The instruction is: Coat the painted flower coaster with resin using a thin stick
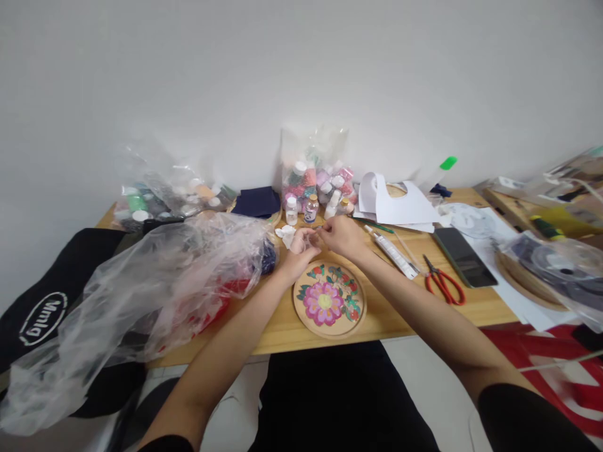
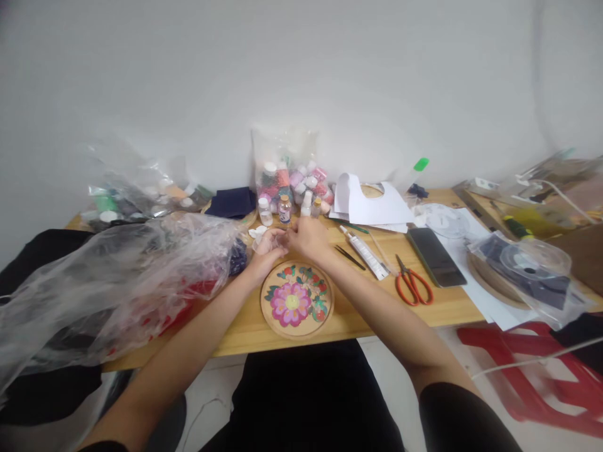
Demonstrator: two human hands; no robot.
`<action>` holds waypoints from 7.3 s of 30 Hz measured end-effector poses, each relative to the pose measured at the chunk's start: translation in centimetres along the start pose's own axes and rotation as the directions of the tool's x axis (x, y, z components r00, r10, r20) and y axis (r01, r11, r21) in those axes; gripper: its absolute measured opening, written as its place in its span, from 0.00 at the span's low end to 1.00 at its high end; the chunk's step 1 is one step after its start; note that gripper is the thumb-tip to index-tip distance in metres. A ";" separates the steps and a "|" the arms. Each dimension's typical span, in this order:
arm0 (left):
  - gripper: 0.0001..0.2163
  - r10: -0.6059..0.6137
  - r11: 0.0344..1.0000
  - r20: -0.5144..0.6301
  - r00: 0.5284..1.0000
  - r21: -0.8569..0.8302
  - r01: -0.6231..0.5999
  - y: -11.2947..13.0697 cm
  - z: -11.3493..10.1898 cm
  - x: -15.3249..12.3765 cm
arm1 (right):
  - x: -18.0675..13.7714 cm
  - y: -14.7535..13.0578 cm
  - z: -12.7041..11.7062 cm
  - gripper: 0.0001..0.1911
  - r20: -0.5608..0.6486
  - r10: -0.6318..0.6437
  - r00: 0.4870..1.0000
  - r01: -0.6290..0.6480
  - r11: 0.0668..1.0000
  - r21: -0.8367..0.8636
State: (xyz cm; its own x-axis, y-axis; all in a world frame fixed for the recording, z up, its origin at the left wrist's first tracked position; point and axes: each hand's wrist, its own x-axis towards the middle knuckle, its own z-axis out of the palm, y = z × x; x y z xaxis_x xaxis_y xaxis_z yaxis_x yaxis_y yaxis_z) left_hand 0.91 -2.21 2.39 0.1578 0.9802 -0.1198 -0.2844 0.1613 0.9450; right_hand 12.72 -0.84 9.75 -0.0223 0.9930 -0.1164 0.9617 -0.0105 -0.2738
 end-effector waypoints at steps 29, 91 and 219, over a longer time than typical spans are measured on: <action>0.07 -0.119 0.992 0.002 0.993 -0.049 0.119 1.5 -0.2 -0.6 | -1.5 1.0 -1.4 0.16 0.106 -0.472 0.875 0.484 0.860 -0.161; 0.07 -0.129 0.989 0.025 0.991 -0.064 0.130 1.3 0.0 -0.7 | -0.7 -1.1 -2.5 0.18 0.124 -0.337 0.933 0.359 0.881 -0.308; 0.05 -0.116 0.991 -0.044 0.992 -0.064 0.113 0.1 0.1 -0.4 | -12.9 5.5 4.6 0.23 0.169 0.165 0.972 -0.161 0.986 -0.033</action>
State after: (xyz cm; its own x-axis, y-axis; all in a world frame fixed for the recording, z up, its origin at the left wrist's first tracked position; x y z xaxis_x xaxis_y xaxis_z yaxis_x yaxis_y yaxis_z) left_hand 0.92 -2.64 2.59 0.1484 0.9589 -0.2420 -0.3249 0.2784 0.9039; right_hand 17.06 -14.25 5.32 0.0908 0.9433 -0.3193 0.9612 -0.1668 -0.2196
